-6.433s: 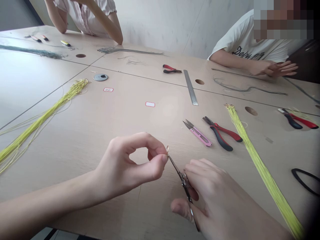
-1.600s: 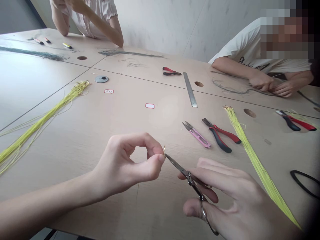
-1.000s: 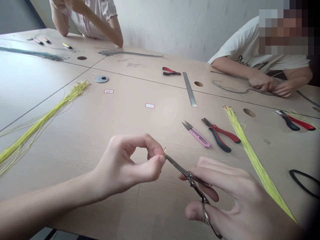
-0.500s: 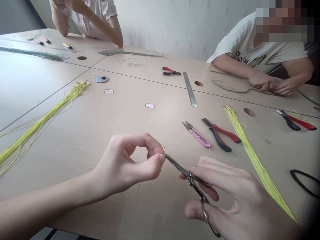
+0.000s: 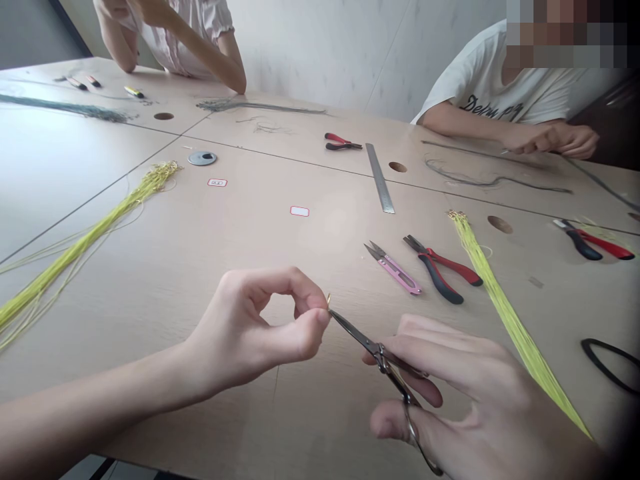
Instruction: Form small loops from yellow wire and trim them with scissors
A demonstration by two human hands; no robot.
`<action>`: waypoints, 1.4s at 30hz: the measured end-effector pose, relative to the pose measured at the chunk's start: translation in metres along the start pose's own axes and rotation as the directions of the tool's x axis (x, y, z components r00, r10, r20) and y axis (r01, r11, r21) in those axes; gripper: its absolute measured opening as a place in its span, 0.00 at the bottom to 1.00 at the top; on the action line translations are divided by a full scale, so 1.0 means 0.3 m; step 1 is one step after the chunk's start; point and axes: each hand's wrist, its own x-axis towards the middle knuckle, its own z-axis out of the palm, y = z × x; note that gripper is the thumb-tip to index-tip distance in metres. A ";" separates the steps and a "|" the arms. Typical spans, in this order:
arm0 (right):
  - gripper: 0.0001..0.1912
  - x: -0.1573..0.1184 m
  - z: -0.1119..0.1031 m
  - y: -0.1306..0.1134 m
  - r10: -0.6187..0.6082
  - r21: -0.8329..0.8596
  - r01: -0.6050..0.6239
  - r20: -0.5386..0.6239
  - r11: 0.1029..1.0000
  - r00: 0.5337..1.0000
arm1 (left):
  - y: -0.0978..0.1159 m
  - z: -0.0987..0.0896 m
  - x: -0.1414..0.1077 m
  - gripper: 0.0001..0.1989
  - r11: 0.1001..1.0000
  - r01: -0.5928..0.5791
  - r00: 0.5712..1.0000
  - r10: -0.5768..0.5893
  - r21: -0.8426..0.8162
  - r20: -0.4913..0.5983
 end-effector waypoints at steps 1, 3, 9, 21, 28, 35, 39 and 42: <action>0.19 0.001 -0.001 -0.003 0.000 -0.009 -0.001 -0.009 1.000 1.000 | 0.000 0.000 0.000 0.08 1.000 0.000 1.000 0.000 -0.001 0.001; 0.23 0.001 -0.003 -0.007 0.009 -0.033 -0.009 -0.024 0.999 1.000 | 0.001 0.000 0.002 0.07 1.000 0.001 1.000 -0.001 -0.003 0.009; 0.26 -0.014 -0.005 -0.006 0.015 -0.048 -0.015 0.004 0.999 1.000 | 0.004 -0.002 0.006 0.07 1.000 -0.010 0.999 0.010 0.001 0.044; 0.24 -0.019 -0.008 0.009 -0.002 -0.041 0.001 -0.005 0.999 1.000 | -0.003 -0.001 0.003 0.08 1.000 -0.012 0.999 0.013 -0.022 0.047; 0.26 -0.011 -0.006 0.004 0.005 -0.052 -0.006 -0.011 0.999 1.000 | 0.000 -0.001 0.003 0.08 1.000 -0.016 0.999 0.017 -0.022 0.052; 0.23 -0.013 -0.006 0.009 0.000 -0.033 0.000 -0.002 0.999 1.000 | -0.004 -0.001 0.003 0.08 0.999 -0.013 0.998 0.015 -0.031 0.055; 0.24 -0.011 -0.003 0.001 0.039 -0.081 -0.039 -0.007 0.996 0.999 | 0.000 -0.005 -0.003 0.08 0.999 -0.016 0.998 0.018 -0.034 0.052; 0.26 -0.007 -0.005 -0.006 0.017 -0.057 -0.018 -0.012 0.998 1.000 | 0.001 -0.006 -0.004 0.08 1.000 -0.014 0.998 0.015 -0.021 0.060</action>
